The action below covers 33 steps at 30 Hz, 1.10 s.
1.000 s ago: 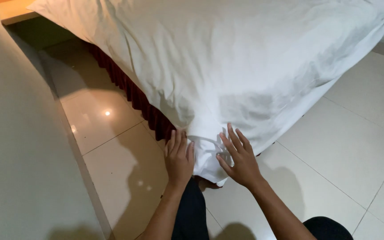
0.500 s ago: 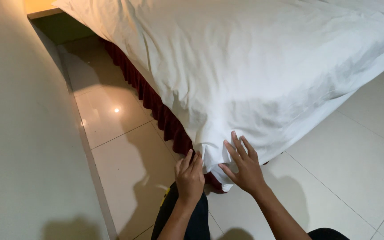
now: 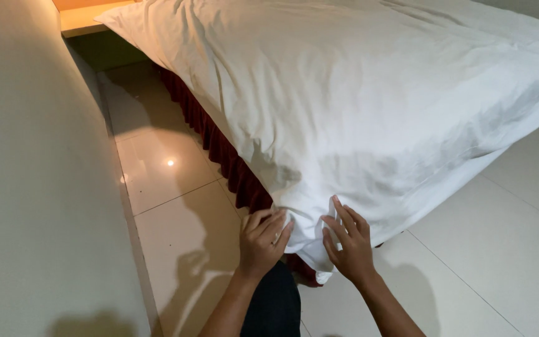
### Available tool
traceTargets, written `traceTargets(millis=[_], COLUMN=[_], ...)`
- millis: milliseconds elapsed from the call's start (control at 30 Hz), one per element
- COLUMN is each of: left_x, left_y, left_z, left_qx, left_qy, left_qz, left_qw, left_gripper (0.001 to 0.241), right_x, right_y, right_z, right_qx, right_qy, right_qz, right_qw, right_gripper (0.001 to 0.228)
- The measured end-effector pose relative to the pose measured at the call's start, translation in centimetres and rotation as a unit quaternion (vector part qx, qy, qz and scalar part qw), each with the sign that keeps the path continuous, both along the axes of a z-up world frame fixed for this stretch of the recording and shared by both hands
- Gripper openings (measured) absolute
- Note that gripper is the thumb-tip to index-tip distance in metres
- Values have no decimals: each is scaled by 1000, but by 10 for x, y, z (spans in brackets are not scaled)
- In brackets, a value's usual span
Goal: The person spreads a white sheet over a bed, smoothing it out and tucking the edges under the mattress. They work around the perimeter of the bed, pulling and folding the sheet to fit snugly over the mattress and under the bed skirt.
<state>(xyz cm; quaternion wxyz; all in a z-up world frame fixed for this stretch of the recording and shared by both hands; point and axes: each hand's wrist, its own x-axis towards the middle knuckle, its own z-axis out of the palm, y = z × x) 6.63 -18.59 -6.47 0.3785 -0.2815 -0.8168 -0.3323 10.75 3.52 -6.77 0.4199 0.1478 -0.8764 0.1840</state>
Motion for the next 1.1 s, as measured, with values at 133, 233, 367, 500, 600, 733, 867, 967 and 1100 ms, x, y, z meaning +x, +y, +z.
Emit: traceTargets(millis=[133, 233, 367, 500, 600, 733, 867, 967, 1100], left_x=[-27, -42, -65, -77, -78, -77, -67, -65, -59], left_y=[13, 26, 42, 55, 60, 68, 65, 56, 44], left_z=[39, 64, 61, 49, 48, 44, 50, 54, 66], left_qx=[-48, -93, -144, -158, -151, -127, -62, -33, -59], left_qy=[31, 37, 33, 36, 37, 43, 1, -29, -79], left_qz=[-34, -100, -146, -125, -132, -127, -146, -166, -208], left_qw=[998, 990, 978, 979, 979, 983, 987, 985, 973], left_gripper=[39, 61, 67, 53, 45, 36, 26, 26, 26], right_x=[-1, -8, -16, -20, -21, -25, -30, -31, -19], right_y=[1, 9, 22, 30, 19, 10, 21, 26, 23], right_z=[4, -2, -8, -4, 12, 19, 16, 22, 40], right_qx=[-7, -28, -71, -92, -98, -90, -50, -26, -41], right_qy=[-26, -57, -111, -151, -154, -144, -101, -93, -94], right_qz=[-5, -4, 7, 19, 23, -13, -69, -71, -25], right_qw=[1000, 998, 991, 984, 983, 985, 991, 993, 994], right_gripper=[44, 54, 63, 73, 89, 103, 88, 73, 62])
